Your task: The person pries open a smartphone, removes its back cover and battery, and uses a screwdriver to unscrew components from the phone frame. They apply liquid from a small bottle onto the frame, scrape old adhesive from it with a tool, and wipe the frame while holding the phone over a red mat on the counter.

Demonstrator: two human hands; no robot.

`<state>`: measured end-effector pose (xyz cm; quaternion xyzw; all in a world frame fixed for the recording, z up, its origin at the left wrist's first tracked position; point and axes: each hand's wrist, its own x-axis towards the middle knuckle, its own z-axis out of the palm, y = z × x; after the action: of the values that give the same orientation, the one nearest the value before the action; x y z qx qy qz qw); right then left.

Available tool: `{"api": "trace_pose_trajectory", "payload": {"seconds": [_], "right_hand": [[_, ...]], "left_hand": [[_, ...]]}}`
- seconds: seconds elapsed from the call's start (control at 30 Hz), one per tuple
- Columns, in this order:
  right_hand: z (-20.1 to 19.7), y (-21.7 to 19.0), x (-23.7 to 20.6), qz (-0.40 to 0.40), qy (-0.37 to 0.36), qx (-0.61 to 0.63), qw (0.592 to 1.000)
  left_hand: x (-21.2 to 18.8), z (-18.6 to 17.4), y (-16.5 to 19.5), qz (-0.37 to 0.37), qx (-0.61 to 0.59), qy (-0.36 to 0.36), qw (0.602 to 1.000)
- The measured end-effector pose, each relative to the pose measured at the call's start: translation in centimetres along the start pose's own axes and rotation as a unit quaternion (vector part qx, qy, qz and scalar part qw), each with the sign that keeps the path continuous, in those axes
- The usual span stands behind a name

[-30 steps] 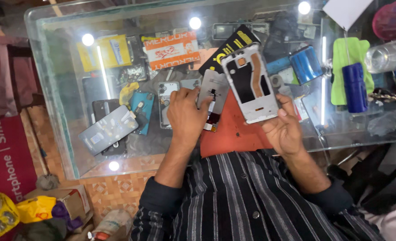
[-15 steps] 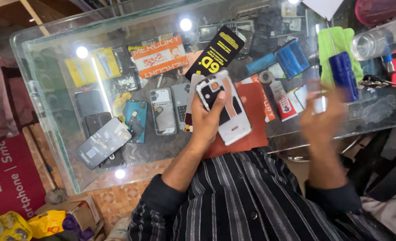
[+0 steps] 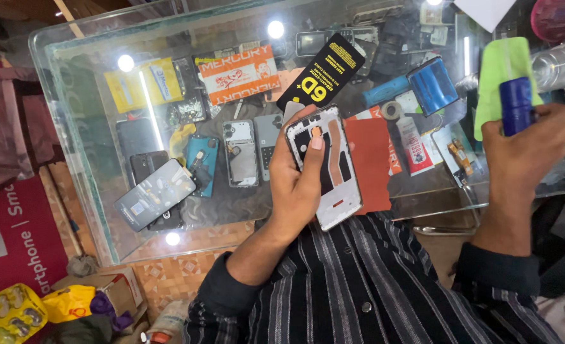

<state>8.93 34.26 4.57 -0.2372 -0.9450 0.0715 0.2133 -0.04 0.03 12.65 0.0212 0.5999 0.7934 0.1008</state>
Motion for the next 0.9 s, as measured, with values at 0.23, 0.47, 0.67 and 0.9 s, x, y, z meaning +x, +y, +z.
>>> {"api": "trace_pose_trajectory", "payload": {"seconds": [0.23, 0.47, 0.67, 0.9], "right_hand": [[-0.7, 0.4, -0.6, 0.056, 0.003, 0.069, 0.996], [-2.3, -1.6, -0.9, 0.076, -0.008, 0.344, 0.936], [-3.6, -4.6, -3.3, 0.115, -0.261, 0.506, 0.814], [-4.8, -9.9, -8.9, 0.028, -0.416, 0.475, 0.775]], "left_hand": [[0.0, -0.4, 1.7, 0.012, -0.031, -0.014, 0.999], [0.2, -0.8, 1.0, -0.086, -0.283, -0.069, 0.953], [0.2, -1.1, -0.3, -0.088, -0.287, -0.046, 0.953], [-0.3, -1.1, -0.4, -0.094, -0.283, -0.036, 0.954]]}}
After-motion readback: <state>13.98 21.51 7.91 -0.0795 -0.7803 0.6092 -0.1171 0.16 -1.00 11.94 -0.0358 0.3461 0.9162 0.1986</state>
